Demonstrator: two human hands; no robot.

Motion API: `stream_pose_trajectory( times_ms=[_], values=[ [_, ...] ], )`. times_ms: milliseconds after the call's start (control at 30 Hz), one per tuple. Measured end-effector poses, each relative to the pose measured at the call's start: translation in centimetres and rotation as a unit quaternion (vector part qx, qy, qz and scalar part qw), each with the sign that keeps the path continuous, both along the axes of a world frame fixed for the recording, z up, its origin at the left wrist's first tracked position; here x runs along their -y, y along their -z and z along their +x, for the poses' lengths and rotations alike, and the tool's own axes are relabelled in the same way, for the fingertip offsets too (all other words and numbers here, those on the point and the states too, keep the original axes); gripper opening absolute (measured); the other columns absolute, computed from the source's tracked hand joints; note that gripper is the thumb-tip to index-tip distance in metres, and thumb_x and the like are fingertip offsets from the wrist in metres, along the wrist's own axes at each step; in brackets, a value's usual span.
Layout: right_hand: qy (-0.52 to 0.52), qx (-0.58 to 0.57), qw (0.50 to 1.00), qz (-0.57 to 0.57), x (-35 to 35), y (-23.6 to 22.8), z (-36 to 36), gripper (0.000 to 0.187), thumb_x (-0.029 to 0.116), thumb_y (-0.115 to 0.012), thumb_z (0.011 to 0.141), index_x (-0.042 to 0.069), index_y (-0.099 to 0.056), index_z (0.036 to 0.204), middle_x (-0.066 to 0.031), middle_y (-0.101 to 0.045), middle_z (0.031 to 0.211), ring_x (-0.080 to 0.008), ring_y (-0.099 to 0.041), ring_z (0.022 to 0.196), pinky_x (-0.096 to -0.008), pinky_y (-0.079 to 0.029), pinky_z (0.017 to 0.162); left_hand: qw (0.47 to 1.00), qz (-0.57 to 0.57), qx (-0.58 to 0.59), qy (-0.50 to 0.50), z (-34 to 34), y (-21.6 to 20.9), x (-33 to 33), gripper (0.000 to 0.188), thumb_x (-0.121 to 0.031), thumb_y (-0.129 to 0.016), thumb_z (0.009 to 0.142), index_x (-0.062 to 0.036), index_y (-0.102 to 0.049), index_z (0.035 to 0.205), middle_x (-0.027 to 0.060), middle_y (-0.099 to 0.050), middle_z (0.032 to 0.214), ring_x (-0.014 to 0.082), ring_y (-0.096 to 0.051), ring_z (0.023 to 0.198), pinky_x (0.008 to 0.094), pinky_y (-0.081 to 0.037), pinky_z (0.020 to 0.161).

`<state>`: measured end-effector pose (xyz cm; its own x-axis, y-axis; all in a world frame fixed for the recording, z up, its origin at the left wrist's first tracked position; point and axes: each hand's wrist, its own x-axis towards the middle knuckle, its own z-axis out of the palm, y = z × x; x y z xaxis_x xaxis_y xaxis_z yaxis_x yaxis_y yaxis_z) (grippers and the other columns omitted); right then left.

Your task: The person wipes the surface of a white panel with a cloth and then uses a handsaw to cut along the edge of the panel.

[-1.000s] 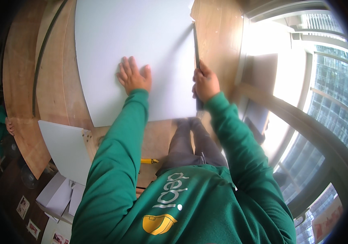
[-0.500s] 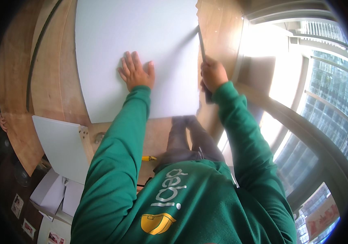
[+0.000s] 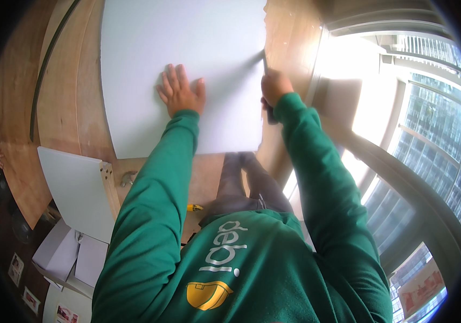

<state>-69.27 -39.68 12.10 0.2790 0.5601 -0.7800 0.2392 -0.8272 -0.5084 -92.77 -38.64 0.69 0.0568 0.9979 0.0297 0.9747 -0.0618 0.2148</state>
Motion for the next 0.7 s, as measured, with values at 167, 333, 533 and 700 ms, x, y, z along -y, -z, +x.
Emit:
stream_pose_trajectory(
  times_ms=[167,333,533,700],
  values=[
    [-0.04,0.028,0.999,-0.002,-0.1,4.7,1.4,0.032,0.008,-0.038,0.092,-0.003,-0.054,0.117,-0.0131,-0.059,0.072,-0.0215,-0.059,0.052,-0.0375,-0.052,0.047,1.0,0.018,0.005,0.016,0.7,0.0,-0.4,0.075,-0.053,-0.053,0.092,-0.0109,-0.038,0.152,0.0141,-0.027,0.162,0.0346,-0.021,0.15,0.0607,-0.01,0.12],
    [0.095,-0.053,0.994,-0.003,0.6,0.6,1.2,0.034,0.012,-0.045,0.093,-0.003,-0.053,0.122,-0.0128,-0.061,0.08,-0.0223,-0.06,0.053,-0.0378,-0.053,0.046,1.0,0.0,0.002,0.005,-0.1,-0.2,-0.2,0.074,-0.054,-0.05,0.095,-0.0124,-0.034,0.154,0.0113,-0.025,0.164,0.0318,-0.017,0.152,0.0563,-0.006,0.122],
    [0.171,-0.122,0.976,0.058,5.8,-4.9,0.2,0.021,0.016,-0.047,0.098,-0.003,-0.055,0.103,-0.0096,-0.058,0.081,-0.02,-0.062,0.053,-0.0349,-0.053,0.044,1.0,-0.005,0.004,0.009,0.0,-0.3,0.0,0.074,-0.054,-0.049,0.096,-0.0124,-0.033,0.155,0.0116,-0.023,0.164,0.032,-0.016,0.152,0.0566,-0.005,0.122],
    [0.107,-0.088,0.99,0.04,5.7,-5.7,-1.6,0.021,0.017,-0.044,0.1,-0.001,-0.056,0.101,-0.0079,-0.055,0.074,-0.0186,-0.059,0.047,-0.0339,-0.052,0.042,1.0,0.015,0.006,0.014,-0.1,-0.2,-0.1,0.074,-0.053,-0.051,0.094,-0.0113,-0.036,0.153,0.0137,-0.025,0.163,0.0342,-0.019,0.151,0.0601,-0.009,0.121]
  ],
)
